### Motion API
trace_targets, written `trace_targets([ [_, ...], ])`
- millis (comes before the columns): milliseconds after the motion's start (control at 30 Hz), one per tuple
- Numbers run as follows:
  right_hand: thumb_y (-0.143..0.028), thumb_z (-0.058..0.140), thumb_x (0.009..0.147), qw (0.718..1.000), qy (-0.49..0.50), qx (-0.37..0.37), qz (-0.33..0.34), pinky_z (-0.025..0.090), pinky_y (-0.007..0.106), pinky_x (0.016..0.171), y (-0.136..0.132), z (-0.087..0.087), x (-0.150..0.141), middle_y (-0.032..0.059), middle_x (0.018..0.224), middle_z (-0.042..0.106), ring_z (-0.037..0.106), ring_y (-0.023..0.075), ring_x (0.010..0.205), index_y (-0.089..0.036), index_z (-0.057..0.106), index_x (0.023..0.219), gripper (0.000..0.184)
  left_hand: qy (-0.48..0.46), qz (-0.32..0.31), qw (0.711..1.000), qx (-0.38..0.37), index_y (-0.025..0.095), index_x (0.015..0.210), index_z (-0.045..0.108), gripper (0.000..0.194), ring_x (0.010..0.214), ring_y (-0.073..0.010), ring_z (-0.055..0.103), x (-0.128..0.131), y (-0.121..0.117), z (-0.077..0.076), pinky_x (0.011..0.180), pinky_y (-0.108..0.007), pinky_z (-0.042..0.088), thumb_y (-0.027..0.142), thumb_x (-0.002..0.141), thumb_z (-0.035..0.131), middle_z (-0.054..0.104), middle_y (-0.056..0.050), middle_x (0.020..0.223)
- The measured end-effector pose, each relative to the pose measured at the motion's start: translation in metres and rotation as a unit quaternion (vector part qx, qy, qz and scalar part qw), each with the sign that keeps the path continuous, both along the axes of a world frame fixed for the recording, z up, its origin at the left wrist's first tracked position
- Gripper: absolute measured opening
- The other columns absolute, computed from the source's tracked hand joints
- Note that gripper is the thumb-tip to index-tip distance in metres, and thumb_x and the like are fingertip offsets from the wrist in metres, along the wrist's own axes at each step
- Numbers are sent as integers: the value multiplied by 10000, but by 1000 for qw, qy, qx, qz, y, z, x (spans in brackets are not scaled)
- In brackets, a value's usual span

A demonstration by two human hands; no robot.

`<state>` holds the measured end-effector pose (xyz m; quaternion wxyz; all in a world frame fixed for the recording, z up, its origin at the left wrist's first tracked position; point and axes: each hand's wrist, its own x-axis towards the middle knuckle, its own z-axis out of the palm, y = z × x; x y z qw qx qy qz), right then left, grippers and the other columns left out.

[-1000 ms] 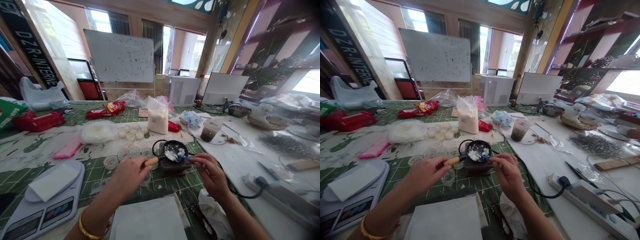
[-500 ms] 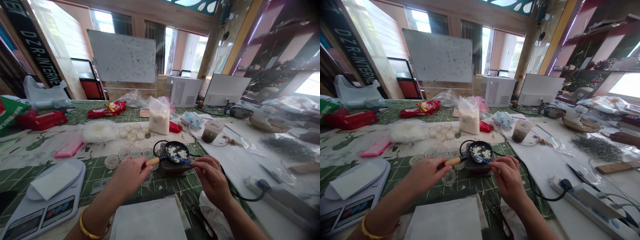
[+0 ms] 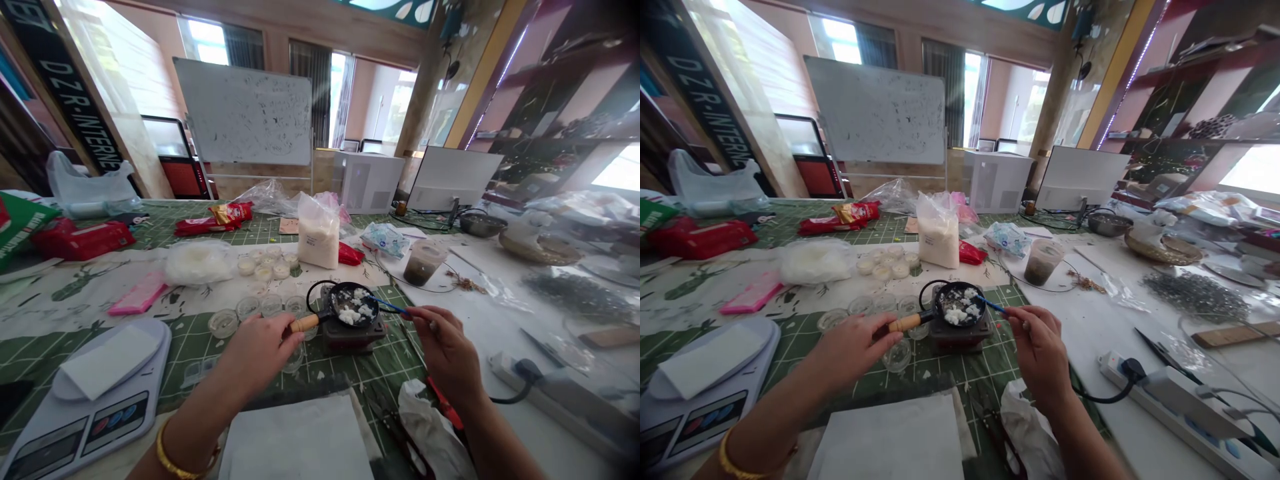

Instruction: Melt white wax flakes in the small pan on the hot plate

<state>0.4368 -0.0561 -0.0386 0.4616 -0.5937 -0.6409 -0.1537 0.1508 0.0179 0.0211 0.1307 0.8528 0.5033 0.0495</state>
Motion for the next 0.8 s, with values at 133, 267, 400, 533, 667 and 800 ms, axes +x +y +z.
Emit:
trace_targets([
  [133,-292,536,925,994,41,-66,77,499,413,843,1,-4,0,68,967,693,625,230,956,-243,696,1057,214,1,0,1000,0,196,983,637,291,801,-285,613,0,0,1,646,-334,379,369,952,405,668,-63,790],
  [267,-272,521,933,979,160,-28,121,523,385,810,-6,3,1,64,946,678,636,218,930,-234,702,920,185,0,-1,1000,5,199,920,629,284,788,-286,610,0,-1,1,625,-330,364,391,945,422,660,-59,764],
  [400,-267,538,921,981,128,-35,142,512,389,814,-7,5,3,50,858,695,629,221,908,-237,700,923,164,1,2,1000,0,199,901,627,276,764,-281,610,0,-1,2,619,-326,357,382,943,425,654,-56,746],
  [533,-264,540,922,991,120,-7,53,485,404,836,-4,1,5,50,872,685,622,221,896,-233,691,891,157,1,3,1000,-7,201,885,619,290,740,-273,611,0,-1,3,605,-318,350,397,944,413,651,-51,733],
  [667,-228,504,935,988,96,-31,120,506,374,795,-3,-1,1,56,914,669,628,206,898,-230,674,932,170,6,2,1000,-5,198,898,625,278,760,-278,615,0,0,3,612,-316,348,383,943,422,656,-54,745],
  [800,-221,538,914,998,20,-10,61,471,426,841,-3,0,-2,65,917,683,608,225,912,-229,674,978,150,3,4,1000,-8,196,916,625,278,763,-277,618,0,0,3,604,-314,339,389,947,427,666,-60,775],
])
